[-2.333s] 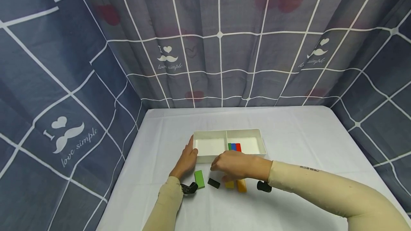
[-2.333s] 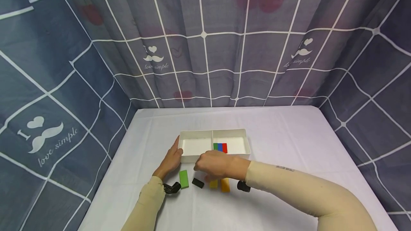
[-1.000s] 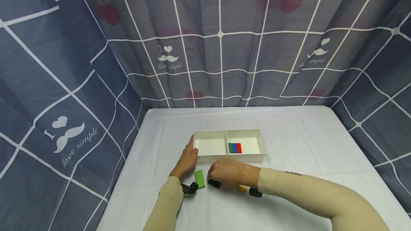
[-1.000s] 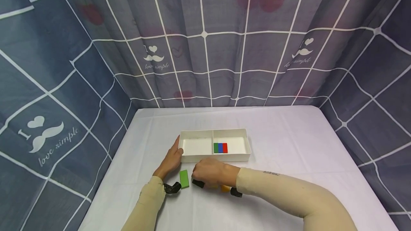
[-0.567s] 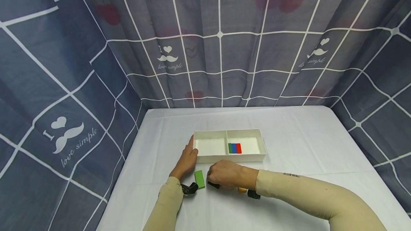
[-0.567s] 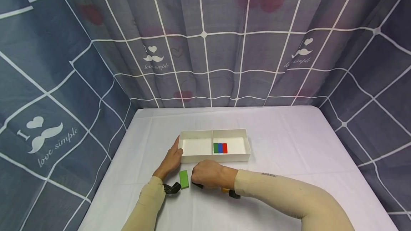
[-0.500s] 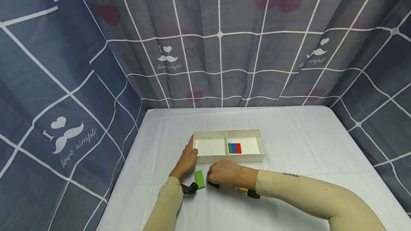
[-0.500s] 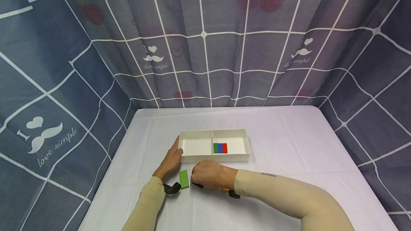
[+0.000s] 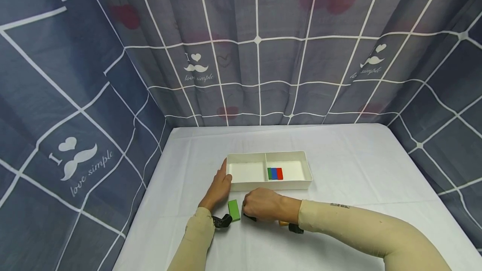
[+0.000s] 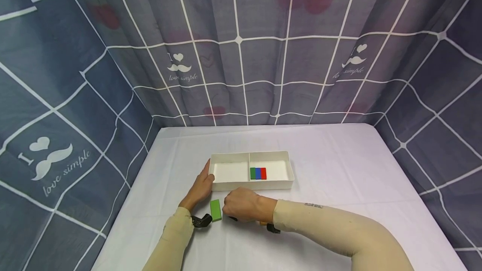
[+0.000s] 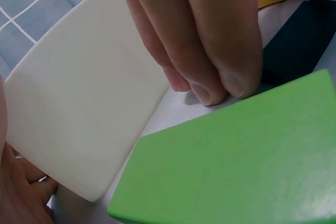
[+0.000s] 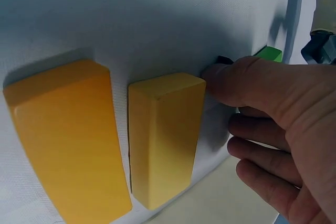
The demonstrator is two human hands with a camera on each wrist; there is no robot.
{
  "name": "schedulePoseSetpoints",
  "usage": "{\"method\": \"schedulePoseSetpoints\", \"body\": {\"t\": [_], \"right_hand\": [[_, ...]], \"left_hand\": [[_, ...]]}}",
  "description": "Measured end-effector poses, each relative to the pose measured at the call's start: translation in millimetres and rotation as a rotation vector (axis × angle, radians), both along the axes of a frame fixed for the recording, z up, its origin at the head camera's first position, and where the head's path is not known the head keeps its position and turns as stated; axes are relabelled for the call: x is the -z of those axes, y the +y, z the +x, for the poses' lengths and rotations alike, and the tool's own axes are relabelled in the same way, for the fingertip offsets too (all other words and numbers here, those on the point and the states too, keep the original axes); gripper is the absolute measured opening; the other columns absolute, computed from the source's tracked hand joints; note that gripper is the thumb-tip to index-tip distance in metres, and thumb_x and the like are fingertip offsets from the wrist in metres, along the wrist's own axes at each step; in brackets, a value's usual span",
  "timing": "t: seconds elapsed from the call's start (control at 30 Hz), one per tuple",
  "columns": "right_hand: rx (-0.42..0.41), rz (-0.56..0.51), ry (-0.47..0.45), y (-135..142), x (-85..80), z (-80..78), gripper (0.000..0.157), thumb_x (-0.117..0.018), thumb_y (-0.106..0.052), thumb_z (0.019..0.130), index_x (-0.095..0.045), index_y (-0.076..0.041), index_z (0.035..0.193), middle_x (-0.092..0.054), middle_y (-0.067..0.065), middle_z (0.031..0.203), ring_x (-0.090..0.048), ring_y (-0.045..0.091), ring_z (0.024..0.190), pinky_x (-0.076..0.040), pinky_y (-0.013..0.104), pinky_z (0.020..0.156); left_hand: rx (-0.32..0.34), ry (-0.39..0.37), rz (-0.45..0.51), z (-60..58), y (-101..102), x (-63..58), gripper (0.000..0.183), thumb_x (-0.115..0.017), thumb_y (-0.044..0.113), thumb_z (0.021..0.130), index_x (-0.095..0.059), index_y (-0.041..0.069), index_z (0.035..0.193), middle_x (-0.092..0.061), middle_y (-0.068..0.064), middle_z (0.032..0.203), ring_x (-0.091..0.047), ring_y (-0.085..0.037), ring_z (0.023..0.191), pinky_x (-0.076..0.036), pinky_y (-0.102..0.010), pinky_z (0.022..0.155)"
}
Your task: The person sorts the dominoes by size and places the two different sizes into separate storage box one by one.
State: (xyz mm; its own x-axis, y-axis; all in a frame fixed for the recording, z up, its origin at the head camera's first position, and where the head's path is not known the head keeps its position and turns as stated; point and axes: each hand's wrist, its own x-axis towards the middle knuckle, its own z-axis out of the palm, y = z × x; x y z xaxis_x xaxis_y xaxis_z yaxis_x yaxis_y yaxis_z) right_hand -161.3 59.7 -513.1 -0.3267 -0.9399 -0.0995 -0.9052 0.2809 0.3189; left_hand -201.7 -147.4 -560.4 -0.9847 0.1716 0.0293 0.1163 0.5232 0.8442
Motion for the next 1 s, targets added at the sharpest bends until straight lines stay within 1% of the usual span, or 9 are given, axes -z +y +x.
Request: {"method": "schedulePoseSetpoints", "body": {"t": [0.23, 0.33, 0.47, 0.67, 0.77, 0.8, 0.83, 0.87, 1.0], "right_hand": [[0.002, 0.008, -0.001, 1, 0.0, -0.9, 0.013, -0.09, -0.026, 0.086, -0.079, -0.032, 0.089, -0.074, -0.018, 0.088, -0.07, 0.002, 0.081, -0.059, 0.021, 0.067], [0.004, 0.013, -0.022, 2, -2.2, -0.5, 0.014, -0.091, -0.027, 0.085, -0.079, -0.031, 0.091, -0.075, -0.017, 0.089, -0.07, 0.002, 0.08, -0.059, 0.021, 0.067], [0.015, 0.017, -0.058, 4, -7.8, -1.6, 0.016, -0.092, -0.027, 0.083, -0.079, -0.029, 0.092, -0.075, -0.017, 0.09, -0.069, 0.003, 0.08, -0.059, 0.021, 0.069], [0.031, 0.024, -0.088, 6, -16.6, -4.9, 0.023, -0.096, -0.034, 0.082, -0.08, -0.027, 0.097, -0.076, -0.015, 0.092, -0.068, 0.003, 0.081, -0.058, 0.02, 0.075], [0.047, 0.014, -0.115, 8, -20.9, -6.4, 0.024, -0.097, -0.033, 0.082, -0.079, -0.027, 0.097, -0.077, -0.015, 0.092, -0.067, 0.003, 0.08, -0.058, 0.02, 0.076], [0.054, 0.008, -0.128, 9, -22.3, -6.9, 0.024, -0.097, -0.032, 0.082, -0.079, -0.026, 0.096, -0.076, -0.014, 0.092, -0.066, 0.003, 0.079, -0.058, 0.02, 0.075], [0.059, 0.002, -0.138, 10, -23.6, -7.3, 0.024, -0.097, -0.031, 0.082, -0.078, -0.026, 0.096, -0.076, -0.014, 0.092, -0.065, 0.003, 0.079, -0.058, 0.021, 0.075], [0.064, -0.005, -0.15, 11, -25.4, -7.7, 0.023, -0.096, -0.03, 0.082, -0.078, -0.026, 0.096, -0.076, -0.014, 0.091, -0.064, 0.003, 0.078, -0.058, 0.021, 0.074], [0.077, -0.033, -0.197, 15, -33.9, -8.5, 0.023, -0.095, -0.029, 0.083, -0.078, -0.025, 0.099, -0.074, -0.015, 0.091, -0.06, 0.002, 0.075, -0.057, 0.021, 0.071]], "left_hand": [[-0.003, -0.009, -0.006, 0.0, 0, 0.1, 0.07, -0.034, 0.008, 0.108, -0.015, 0.007, 0.176, -0.034, -0.021, 0.177, -0.024, -0.049, 0.165, -0.015, -0.072, 0.132], [-0.011, -0.007, -0.008, 0.3, 1, 1.1, 0.07, -0.034, 0.007, 0.108, -0.016, 0.007, 0.176, -0.035, -0.022, 0.176, -0.025, -0.049, 0.165, -0.015, -0.072, 0.132], [-0.011, -0.006, 0.002, 0.0, 1, 1.2, 0.071, -0.034, 0.008, 0.107, -0.016, 0.007, 0.176, -0.035, -0.023, 0.176, -0.024, -0.05, 0.165, -0.014, -0.073, 0.132], [0.0, 0.048, 0.028, -2.8, -2, 6.2, 0.073, -0.034, 0.016, 0.104, -0.019, 0.007, 0.176, -0.041, -0.028, 0.171, -0.032, -0.057, 0.159, -0.021, -0.078, 0.127], [0.005, 0.044, 0.037, -3.6, -2, 6.2, 0.074, -0.033, 0.015, 0.104, -0.018, 0.009, 0.176, -0.04, -0.027, 0.172, -0.03, -0.055, 0.16, -0.017, -0.077, 0.128], [0.003, 0.03, 0.05, -1.7, -1, 1.2, 0.074, -0.034, 0.014, 0.104, -0.018, 0.009, 0.176, -0.039, -0.027, 0.173, -0.028, -0.056, 0.161, -0.015, -0.078, 0.128], [0.004, 0.025, 0.06, -1.4, -1, 0.4, 0.074, -0.034, 0.013, 0.104, -0.018, 0.008, 0.176, -0.038, -0.027, 0.173, -0.028, -0.055, 0.162, -0.014, -0.077, 0.129], [0.009, 0.035, 0.044, -2.0, -2, 2.7, 0.074, -0.033, 0.014, 0.104, -0.017, 0.008, 0.176, -0.038, -0.027, 0.173, -0.029, -0.055, 0.161, -0.016, -0.076, 0.129], [0.009, 0.046, 0.031, -0.1, -2, 1.3, 0.073, -0.033, 0.015, 0.105, -0.017, 0.007, 0.176, -0.04, -0.028, 0.172, -0.032, -0.056, 0.159, -0.021, -0.077, 0.127]]}}
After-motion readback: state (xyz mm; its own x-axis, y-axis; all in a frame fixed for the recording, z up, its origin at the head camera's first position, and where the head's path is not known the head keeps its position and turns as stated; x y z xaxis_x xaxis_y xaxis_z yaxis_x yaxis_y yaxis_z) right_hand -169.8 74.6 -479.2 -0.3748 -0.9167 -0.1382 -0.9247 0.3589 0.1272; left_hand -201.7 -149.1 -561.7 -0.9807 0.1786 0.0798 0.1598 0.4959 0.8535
